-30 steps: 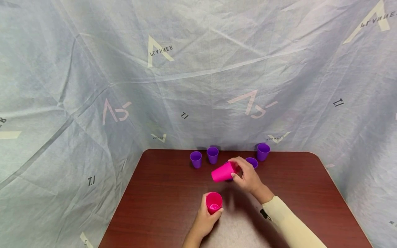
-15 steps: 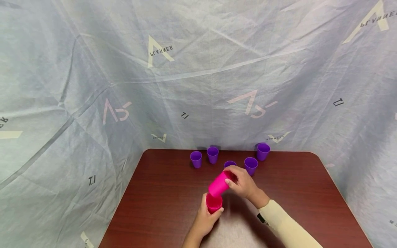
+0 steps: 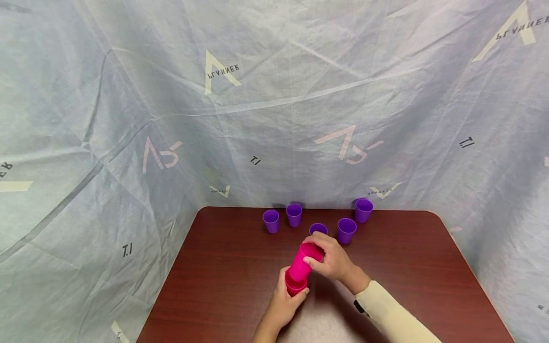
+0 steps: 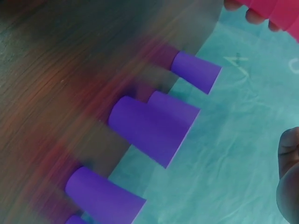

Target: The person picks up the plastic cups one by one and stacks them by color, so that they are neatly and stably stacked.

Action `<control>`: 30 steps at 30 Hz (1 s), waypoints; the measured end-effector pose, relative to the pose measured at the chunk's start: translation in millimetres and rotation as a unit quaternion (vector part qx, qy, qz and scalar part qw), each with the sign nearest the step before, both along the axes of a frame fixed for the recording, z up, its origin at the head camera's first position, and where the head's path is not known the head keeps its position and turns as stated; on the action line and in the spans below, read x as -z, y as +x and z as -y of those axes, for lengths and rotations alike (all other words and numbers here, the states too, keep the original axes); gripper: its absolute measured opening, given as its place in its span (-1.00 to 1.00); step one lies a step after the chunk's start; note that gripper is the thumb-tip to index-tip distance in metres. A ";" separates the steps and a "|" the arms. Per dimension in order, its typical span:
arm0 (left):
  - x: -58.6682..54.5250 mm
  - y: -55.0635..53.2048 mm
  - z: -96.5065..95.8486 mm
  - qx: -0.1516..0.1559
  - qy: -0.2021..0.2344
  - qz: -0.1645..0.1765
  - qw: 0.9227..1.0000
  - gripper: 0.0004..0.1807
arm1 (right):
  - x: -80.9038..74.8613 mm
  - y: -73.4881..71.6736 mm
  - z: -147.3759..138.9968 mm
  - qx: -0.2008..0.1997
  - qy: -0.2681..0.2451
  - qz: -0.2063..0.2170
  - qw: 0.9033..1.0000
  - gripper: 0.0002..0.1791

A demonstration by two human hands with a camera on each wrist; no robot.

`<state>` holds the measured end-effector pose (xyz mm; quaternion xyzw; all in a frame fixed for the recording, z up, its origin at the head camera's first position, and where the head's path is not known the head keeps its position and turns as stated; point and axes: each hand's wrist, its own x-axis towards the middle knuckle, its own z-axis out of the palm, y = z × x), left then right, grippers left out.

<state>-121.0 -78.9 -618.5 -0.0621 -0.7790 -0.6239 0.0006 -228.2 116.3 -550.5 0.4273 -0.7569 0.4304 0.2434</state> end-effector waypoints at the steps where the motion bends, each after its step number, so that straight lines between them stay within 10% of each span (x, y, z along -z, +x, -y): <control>1: 0.2 -0.1 0.1 0.000 0.000 0.000 1.000 -0.28 | -0.6 1.0 1.3 -0.006 0.001 -0.003 1.000 -0.58; 30: -1.2 2.1 2.5 0.021 0.003 -0.043 0.999 -0.27 | 14.6 23.5 27.2 -0.043 0.056 -0.046 0.996 -0.41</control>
